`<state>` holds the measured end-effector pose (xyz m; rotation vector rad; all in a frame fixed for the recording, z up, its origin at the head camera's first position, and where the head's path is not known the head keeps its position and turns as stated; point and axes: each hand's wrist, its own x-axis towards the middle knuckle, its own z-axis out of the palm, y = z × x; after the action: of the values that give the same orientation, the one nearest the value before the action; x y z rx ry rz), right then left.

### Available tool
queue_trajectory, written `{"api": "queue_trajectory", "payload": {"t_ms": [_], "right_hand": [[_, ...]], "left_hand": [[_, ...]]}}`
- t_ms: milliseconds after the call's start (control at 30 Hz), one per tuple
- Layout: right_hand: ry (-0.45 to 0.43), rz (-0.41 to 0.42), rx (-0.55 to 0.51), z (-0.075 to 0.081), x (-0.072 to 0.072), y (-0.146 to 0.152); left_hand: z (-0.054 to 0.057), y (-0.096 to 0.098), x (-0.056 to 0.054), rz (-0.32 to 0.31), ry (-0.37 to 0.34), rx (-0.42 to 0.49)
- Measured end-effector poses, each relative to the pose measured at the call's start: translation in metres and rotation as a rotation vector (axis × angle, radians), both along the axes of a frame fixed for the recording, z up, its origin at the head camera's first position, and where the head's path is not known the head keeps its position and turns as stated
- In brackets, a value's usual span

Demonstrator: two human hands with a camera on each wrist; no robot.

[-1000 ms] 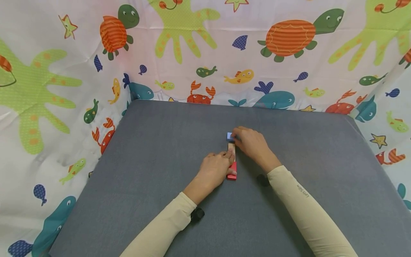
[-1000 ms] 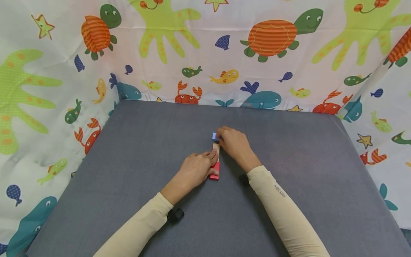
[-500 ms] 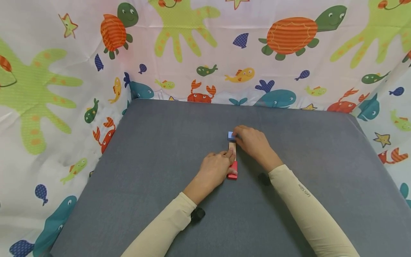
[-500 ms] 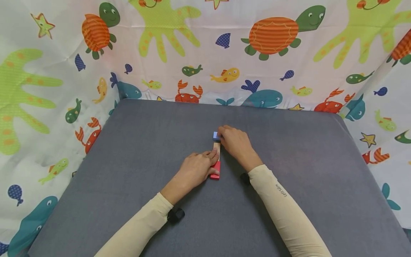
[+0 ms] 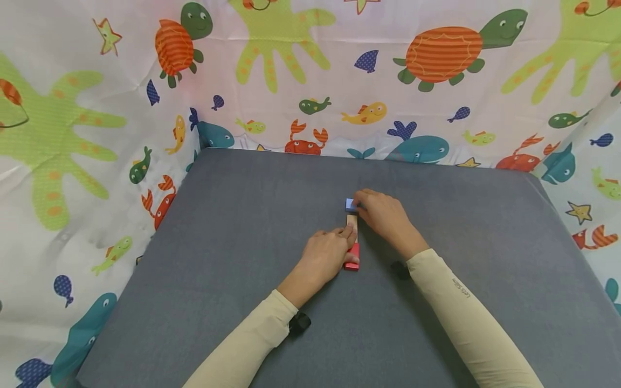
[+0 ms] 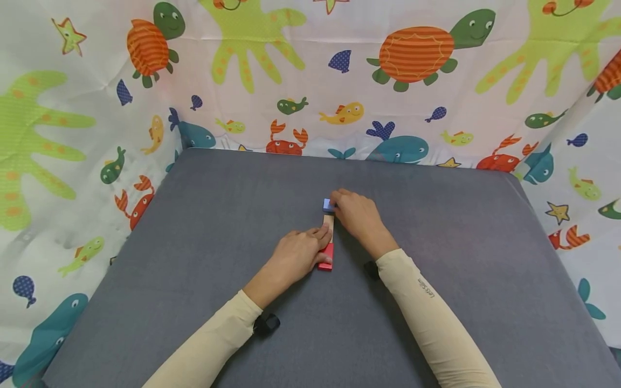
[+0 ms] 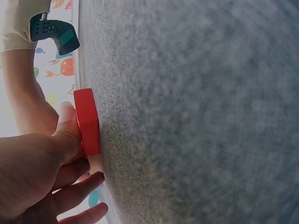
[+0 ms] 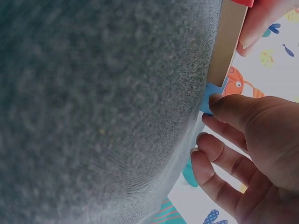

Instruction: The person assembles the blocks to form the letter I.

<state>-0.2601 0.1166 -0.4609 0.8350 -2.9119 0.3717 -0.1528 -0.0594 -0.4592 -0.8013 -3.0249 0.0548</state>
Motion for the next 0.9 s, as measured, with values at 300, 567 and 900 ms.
{"api": "queue_trajectory", "payload": {"t_ms": [300, 567, 900], "right_hand": [[-0.038, -0.025, -0.016, -0.004, 0.004, 0.003], [0.005, -0.028, -0.064, -0.005, 0.010, 0.008], [-0.022, -0.042, -0.109, -0.008, 0.011, 0.017]], "left_hand": [[-0.001, 0.002, 0.000, -0.003, 0.012, 0.028], [0.002, 0.003, -0.002, 0.013, 0.008, 0.008], [0.001, -0.007, -0.006, 0.050, -0.051, 0.034]]}}
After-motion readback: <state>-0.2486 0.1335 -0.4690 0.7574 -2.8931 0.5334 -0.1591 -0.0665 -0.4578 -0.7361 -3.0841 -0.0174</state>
